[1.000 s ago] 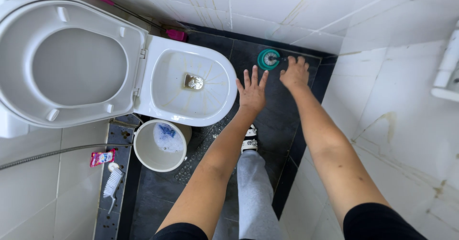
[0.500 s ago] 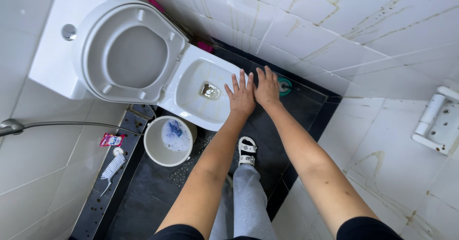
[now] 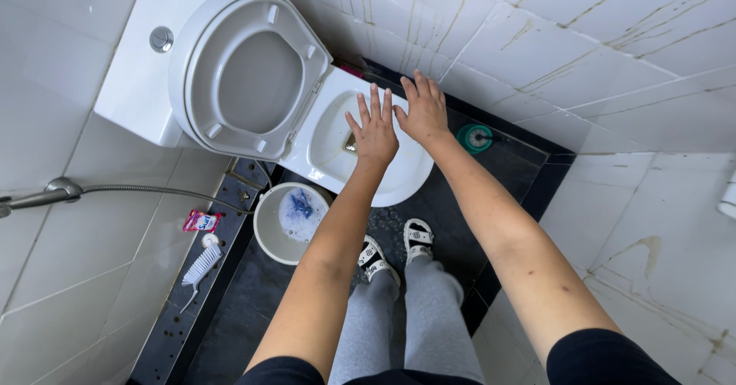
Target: The person pours a cleaning agent from a sachet into the toilet bowl and then scrubs the interior surfaces with a pink toilet brush. The person also briefly handles a green scrubber on the floor before focusing on scrubbing the toilet bowl.
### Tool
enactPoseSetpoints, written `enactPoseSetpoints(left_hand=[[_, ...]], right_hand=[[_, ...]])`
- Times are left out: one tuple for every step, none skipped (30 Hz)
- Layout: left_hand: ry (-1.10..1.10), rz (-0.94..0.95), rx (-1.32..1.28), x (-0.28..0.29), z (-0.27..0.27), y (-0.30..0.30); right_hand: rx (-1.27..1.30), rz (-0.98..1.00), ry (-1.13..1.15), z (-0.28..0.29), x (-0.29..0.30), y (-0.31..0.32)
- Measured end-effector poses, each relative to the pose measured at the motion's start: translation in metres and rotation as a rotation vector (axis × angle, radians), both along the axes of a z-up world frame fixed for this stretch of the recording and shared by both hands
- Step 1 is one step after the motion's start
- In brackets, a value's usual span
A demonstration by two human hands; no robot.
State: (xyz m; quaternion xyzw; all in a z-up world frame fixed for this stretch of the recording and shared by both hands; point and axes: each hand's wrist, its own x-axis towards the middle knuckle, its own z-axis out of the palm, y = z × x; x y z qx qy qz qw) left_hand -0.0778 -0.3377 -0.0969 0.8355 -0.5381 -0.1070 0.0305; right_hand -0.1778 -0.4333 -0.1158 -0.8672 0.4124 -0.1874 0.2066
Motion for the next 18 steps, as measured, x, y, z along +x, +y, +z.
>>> enactPoseSetpoints(left_hand=[[-0.003, 0.003, 0.003, 0.002, -0.003, 0.002], [-0.032, -0.002, -0.021, 0.004, -0.007, 0.002], [-0.063, -0.005, -0.049, 0.006, -0.009, 0.0], [-0.069, -0.001, -0.05, 0.009, -0.014, -0.002], [-0.079, 0.003, -0.111, 0.009, -0.019, -0.004], [-0.088, 0.007, -0.172, 0.01, -0.024, -0.007], [-0.091, 0.016, -0.173, 0.009, -0.023, -0.009], [-0.082, 0.028, -0.162, 0.009, -0.023, -0.011], [-0.079, 0.047, -0.158, 0.012, -0.021, -0.017], [-0.089, 0.062, -0.166, 0.015, -0.022, -0.023], [-0.106, 0.081, -0.12, 0.016, -0.023, -0.028], [-0.122, 0.1, -0.075, 0.016, -0.026, -0.033], [-0.126, 0.121, -0.083, 0.019, -0.036, -0.038], [-0.14, 0.129, -0.098, 0.022, -0.046, -0.042], [-0.154, 0.141, -0.115, 0.024, -0.056, -0.049], [-0.157, 0.166, -0.126, 0.028, -0.059, -0.06], [-0.175, 0.182, -0.165, 0.03, -0.065, -0.064], [-0.194, 0.198, -0.204, 0.032, -0.071, -0.068]], right_hand=[[0.003, 0.003, -0.003, -0.001, 0.002, 0.001], [-0.016, 0.02, -0.014, -0.003, 0.003, 0.002], [-0.04, 0.037, -0.026, -0.004, 0.005, -0.001], [-0.042, 0.042, -0.032, -0.003, 0.008, -0.004], [-0.05, 0.064, -0.041, -0.003, 0.01, -0.007], [-0.058, 0.087, -0.051, -0.003, 0.011, -0.011], [-0.059, 0.095, -0.053, -0.006, 0.011, -0.014], [-0.062, 0.114, -0.062, -0.009, 0.011, -0.017], [-0.072, 0.14, -0.077, -0.011, 0.015, -0.025], [-0.081, 0.155, -0.086, -0.014, 0.02, -0.033], [-0.096, 0.177, -0.106, -0.018, 0.023, -0.04], [-0.11, 0.199, -0.127, -0.023, 0.026, -0.047], [-0.119, 0.22, -0.13, -0.029, 0.03, -0.052], [-0.129, 0.245, -0.151, -0.035, 0.034, -0.056], [-0.142, 0.275, -0.172, -0.041, 0.038, -0.062], [-0.153, 0.3, -0.174, -0.048, 0.045, -0.073], [-0.154, 0.334, -0.184, -0.058, 0.05, -0.076], [-0.156, 0.367, -0.193, -0.068, 0.056, -0.079]])
